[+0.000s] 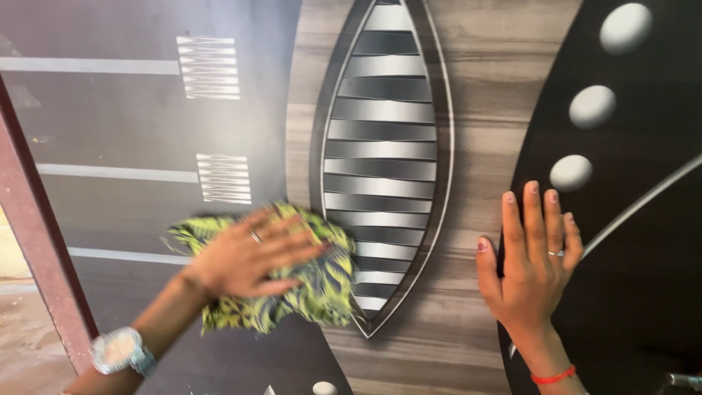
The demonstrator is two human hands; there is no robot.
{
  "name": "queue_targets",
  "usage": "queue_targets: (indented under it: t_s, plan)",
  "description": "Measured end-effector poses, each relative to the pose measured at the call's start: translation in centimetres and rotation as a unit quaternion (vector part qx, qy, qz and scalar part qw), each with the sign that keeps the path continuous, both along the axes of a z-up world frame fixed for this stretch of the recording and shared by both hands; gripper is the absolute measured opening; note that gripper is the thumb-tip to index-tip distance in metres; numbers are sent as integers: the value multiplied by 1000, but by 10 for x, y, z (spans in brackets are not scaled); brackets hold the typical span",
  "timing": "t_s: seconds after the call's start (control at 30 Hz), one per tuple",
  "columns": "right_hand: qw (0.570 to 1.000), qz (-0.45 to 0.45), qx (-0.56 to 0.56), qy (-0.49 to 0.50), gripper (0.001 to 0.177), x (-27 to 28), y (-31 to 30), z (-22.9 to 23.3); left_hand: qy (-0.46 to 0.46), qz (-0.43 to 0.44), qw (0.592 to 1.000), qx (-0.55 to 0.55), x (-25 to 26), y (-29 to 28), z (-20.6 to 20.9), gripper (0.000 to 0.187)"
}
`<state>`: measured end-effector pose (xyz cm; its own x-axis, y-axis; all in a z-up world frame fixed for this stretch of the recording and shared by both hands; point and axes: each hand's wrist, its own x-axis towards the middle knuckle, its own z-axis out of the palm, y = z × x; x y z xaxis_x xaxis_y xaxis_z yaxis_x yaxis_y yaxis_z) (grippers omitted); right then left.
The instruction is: The person wipes the surface of a dark-colored door with a patterned cloth. They repeatedly rub the decorative metal elements and the flat areas of the door, moving the cloth in circular and back-and-forth motions.
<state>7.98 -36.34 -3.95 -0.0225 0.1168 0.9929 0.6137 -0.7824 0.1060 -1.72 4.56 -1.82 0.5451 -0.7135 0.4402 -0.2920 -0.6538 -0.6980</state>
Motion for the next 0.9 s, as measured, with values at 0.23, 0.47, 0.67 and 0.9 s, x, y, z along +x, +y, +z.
queue_targets:
  t_s: [0.23,0.47,0.67,0.9]
  plan:
    - [1000,0,-5,-3,56,2,1,-1,-292,103,824,-474,-66,103,68,70]
    - [1000,-8,-2,-4,56,-2,3,2,-343,145,741,-559,-57,131,-50,72]
    - [1000,-19,-11,-6,55,-3,4,0,-343,165,760,-527,-33,148,-153,77]
    - [1000,-25,-16,-7,56,0,2,-1,-365,-180,744,-529,24,138,-77,97]
